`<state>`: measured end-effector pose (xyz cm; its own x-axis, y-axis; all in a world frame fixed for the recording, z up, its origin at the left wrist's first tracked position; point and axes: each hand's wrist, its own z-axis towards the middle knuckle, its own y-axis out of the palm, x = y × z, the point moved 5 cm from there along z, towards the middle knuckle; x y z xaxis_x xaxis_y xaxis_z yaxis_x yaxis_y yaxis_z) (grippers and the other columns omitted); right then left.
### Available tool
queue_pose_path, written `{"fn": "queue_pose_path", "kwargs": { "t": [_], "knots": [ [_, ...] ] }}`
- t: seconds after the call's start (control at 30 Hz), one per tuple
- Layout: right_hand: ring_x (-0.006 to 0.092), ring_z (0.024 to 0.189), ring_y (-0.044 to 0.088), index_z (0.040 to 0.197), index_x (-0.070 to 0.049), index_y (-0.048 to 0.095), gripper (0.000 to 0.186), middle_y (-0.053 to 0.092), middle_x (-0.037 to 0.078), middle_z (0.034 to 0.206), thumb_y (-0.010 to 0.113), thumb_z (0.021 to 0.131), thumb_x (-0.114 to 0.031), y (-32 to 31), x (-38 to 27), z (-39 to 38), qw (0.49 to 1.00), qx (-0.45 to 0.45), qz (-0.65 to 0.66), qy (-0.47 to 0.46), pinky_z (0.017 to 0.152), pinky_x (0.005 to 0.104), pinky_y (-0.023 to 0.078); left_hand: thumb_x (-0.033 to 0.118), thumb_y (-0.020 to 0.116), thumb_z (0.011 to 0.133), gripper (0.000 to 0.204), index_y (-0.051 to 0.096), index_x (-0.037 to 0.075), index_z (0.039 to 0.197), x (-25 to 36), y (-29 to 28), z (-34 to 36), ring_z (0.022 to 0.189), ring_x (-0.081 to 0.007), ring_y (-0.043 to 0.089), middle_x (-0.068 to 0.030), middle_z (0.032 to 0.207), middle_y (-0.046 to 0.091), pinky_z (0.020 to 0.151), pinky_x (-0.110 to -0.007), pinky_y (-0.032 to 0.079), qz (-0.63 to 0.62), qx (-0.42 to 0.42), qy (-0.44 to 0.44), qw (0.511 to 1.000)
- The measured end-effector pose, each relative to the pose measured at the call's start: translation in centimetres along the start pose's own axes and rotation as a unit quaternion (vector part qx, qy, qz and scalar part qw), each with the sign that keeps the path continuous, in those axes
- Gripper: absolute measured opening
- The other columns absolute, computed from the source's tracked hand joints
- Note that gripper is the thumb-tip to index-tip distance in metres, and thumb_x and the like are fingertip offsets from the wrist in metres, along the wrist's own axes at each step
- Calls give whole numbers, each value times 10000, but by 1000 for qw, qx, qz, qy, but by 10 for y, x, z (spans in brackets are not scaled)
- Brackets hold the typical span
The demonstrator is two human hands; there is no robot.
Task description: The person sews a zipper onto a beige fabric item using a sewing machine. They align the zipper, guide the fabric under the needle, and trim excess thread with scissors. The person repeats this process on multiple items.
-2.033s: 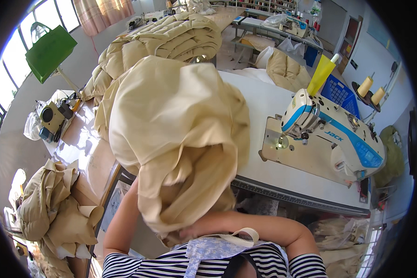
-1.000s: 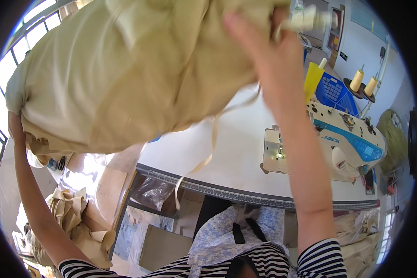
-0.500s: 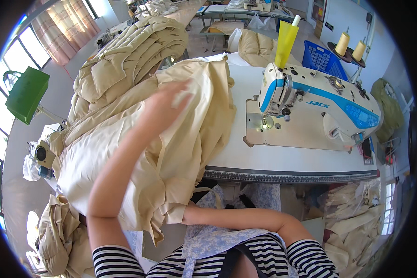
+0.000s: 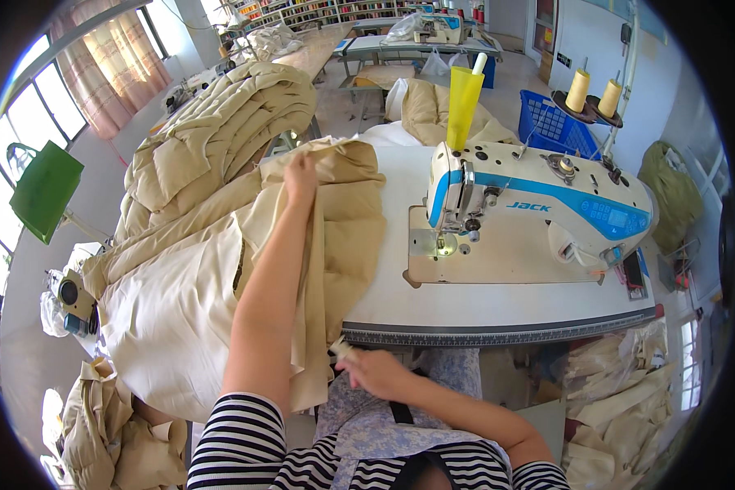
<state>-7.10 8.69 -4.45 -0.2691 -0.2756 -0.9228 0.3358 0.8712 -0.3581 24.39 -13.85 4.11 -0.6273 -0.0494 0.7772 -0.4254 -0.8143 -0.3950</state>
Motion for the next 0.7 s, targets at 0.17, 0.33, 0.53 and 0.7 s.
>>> {"fn": "queue_pose_path", "kwargs": {
  "t": [0.17,0.33,0.53,0.7],
  "knots": [
    [259,576,606,1273,-17,592,421,561,87,606,465,1072,-363,-134,-24,27,957,284,23,-61,577,411,454,195,538,1005,221,612,-5,1064,60,-133,60,721,-190,524,-118,805,621,682,-363,451,-84,108,144,980],
    [345,664,665,1520,-44,369,811,638,145,707,686,902,-463,-181,-51,100,907,350,-228,-55,632,432,519,267,632,973,299,597,67,1193,144,-240,21,885,-166,576,-85,961,640,826,-318,468,9,-55,200,978],
    [303,675,685,947,-68,717,263,653,142,906,711,856,-314,-176,-35,157,826,295,-467,-114,630,412,560,203,770,888,364,640,55,1194,71,-344,-23,911,-137,603,-37,989,655,823,-287,484,243,-217,116,938],
    [322,717,697,906,-84,714,164,684,171,940,618,849,-204,-64,-148,128,873,125,-441,-169,559,460,547,308,639,1011,322,727,0,1039,43,-474,48,809,-106,599,-30,908,683,730,-280,498,336,54,-1,940]
  ]
}}
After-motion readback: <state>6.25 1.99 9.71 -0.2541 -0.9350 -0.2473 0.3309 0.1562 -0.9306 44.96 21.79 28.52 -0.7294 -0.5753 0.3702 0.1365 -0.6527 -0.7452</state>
